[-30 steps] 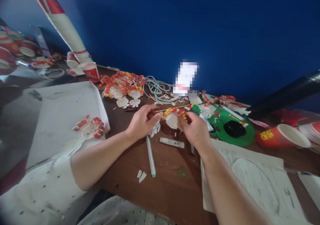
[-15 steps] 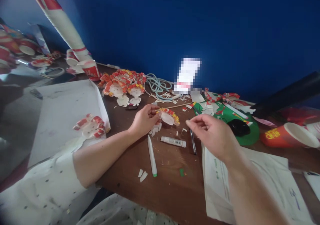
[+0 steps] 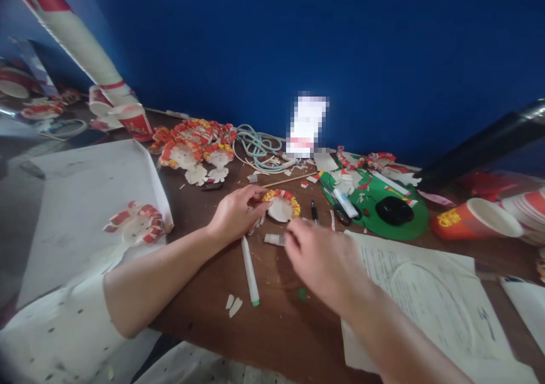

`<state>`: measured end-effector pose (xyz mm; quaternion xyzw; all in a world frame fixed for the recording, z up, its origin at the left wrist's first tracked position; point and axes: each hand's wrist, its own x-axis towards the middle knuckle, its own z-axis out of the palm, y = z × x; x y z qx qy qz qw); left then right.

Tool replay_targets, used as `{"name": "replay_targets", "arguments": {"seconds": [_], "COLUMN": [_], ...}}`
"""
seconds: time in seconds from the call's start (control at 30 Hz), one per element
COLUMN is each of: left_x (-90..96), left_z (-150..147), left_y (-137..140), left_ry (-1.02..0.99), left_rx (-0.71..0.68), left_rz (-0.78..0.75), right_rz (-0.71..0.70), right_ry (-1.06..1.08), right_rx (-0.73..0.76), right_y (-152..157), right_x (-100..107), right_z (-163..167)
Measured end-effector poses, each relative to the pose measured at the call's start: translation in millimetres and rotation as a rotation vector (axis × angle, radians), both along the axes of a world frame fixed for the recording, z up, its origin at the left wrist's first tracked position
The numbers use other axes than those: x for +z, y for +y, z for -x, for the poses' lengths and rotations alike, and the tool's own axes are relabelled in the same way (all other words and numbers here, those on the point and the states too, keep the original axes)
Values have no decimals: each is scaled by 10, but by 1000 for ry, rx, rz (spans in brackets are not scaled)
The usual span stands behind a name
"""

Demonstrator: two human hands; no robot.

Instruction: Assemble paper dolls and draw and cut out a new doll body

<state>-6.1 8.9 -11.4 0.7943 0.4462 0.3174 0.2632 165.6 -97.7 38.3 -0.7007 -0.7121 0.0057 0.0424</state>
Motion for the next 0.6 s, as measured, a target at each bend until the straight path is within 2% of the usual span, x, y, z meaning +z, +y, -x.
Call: {"name": "replay_targets", "arguments": {"seconds": [0.1,0.27,0.37,0.47,0.6], "left_x": [-12,17,61,87,85], "left_z": [0,26,22,-9,-30], "left_y": [11,21,-36,-123,-171], "left_ry": [68,132,160,260,394], "left_rx": [-38,-9,-175,-353,-413], "left_rz": [-83,-288,-430,-493,-475], "right_rz": [-6,154,156,147,101], "right_ry": [-117,-189,-224,-265,-314], "right_rx": [-185,26,125,243,340], "right_y": [105,197,201,202,196], "right_x": [33,-55,-92,-88,-96], "right_z": [-362,-581,-584,-603,-684]}}
